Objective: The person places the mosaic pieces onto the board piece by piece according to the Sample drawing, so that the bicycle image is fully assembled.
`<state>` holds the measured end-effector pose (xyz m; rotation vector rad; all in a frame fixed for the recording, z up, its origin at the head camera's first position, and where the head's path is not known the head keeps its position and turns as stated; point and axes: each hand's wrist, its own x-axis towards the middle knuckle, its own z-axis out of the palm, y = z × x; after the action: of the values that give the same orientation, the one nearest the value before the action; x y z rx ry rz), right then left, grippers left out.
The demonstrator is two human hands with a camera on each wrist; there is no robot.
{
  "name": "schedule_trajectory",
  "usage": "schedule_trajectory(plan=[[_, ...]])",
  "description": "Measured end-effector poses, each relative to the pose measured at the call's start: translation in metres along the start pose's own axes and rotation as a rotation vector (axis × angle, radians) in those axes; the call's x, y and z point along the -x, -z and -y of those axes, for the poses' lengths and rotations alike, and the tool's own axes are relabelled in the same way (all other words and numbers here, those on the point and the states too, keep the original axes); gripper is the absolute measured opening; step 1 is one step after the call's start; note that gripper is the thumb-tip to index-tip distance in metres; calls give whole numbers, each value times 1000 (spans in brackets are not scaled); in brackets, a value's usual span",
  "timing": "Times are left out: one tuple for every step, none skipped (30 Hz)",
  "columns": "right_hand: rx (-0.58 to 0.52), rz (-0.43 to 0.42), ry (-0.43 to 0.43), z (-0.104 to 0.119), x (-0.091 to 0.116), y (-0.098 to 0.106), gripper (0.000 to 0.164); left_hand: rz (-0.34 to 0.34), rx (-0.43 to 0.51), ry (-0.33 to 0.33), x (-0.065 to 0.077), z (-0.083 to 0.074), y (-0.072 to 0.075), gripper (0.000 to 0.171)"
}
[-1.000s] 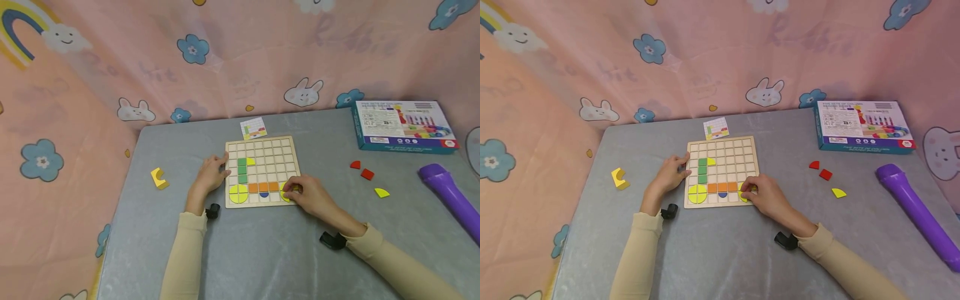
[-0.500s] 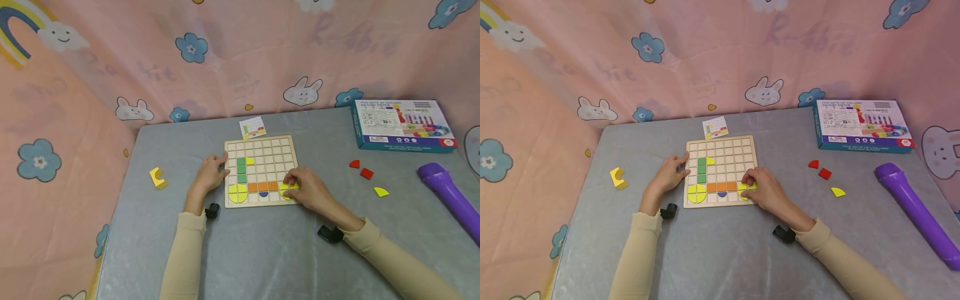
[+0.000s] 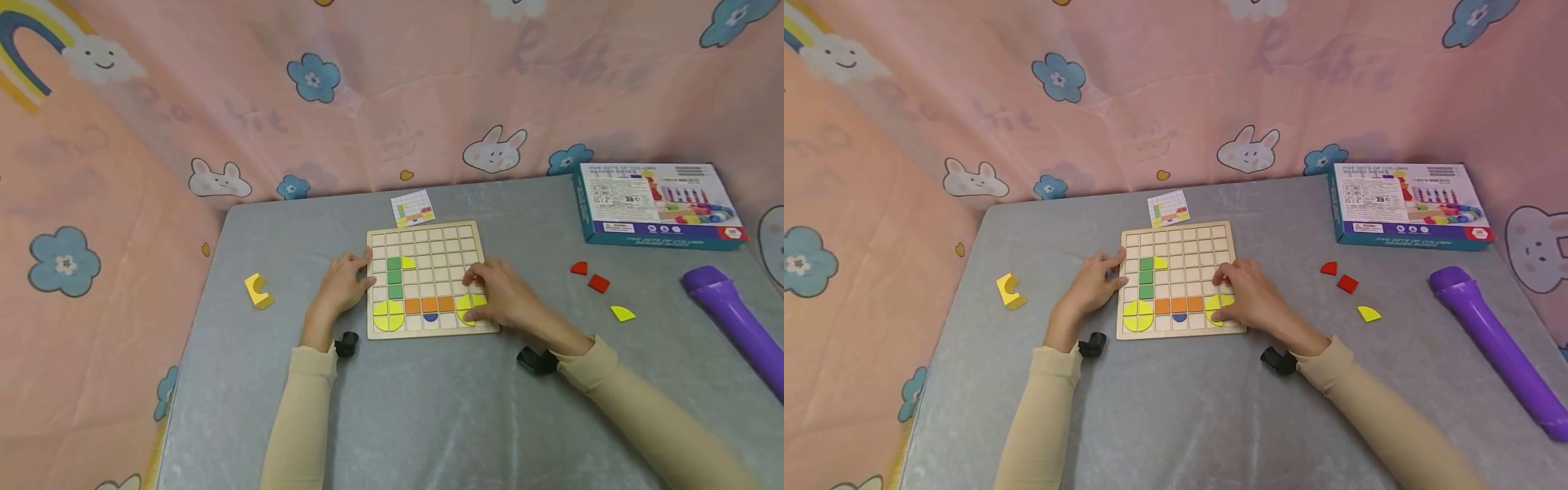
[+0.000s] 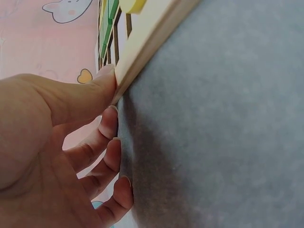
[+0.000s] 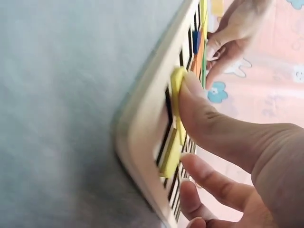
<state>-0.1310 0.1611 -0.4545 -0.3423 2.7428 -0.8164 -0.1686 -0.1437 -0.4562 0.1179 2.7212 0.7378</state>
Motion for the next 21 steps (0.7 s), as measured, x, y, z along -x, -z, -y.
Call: schedule_trajectory(plan=[[12,6,1,1,-1,1,55,1,-1,-1,0,0,0,68],[20,11,2,1,-2,2,55,1,-1,-3,0,0,0,68],[22,14,-3,2,-3,3,54,1,-2,-5,0,1,0,68],[23,14,-6,2,-3,4,53,1,0,-6,0,1,-1,68],[20,9,-8,2,-2,5,52,1,1,-7,-1,1,-1,68],[9,6,-12,1,-1,6,50,2,4,-7,0,1,-1,67],[-3,0,-18,-1,0,7,47,1,5,-7,0,0,-1,68],[-16,-5,-22,-3,1,9,45,1,5,-8,0,0,-1,68],[-28,-12,-26,-7,3,11,44,1,6,-8,0,0,0,68],[-41,-19,-29,-11,5,13,44,1,5,-8,0,0,0,68],[-49,-24,-36,-16,8,16,43,2,4,-8,0,0,0,68],[-56,-27,-45,-22,11,19,43,3,4,-8,0,0,0,68],[-56,-33,-54,-28,14,22,43,4,2,-7,0,0,0,68],[-60,-41,-62,-35,17,25,44,5,2,-6,0,1,0,69],[-61,-57,-66,-42,20,29,45,4,2,-5,-1,1,0,69],[-59,-69,-77,-49,24,33,46,5,3,-3,-1,1,0,69],[-53,-83,-89,-57,28,36,47,4,3,-2,-1,2,0,69],[-50,-98,-93,-65,33,40,47,3,3,-3,-1,1,0,69],[-47,-114,-97,-73,38,44,47,3,1,-3,-1,1,0,69],[-47,-127,-104,-82,43,48,46,3,0,-3,-1,1,0,69],[-44,-138,-110,-91,49,52,45,3,0,-2,-1,1,0,69]])
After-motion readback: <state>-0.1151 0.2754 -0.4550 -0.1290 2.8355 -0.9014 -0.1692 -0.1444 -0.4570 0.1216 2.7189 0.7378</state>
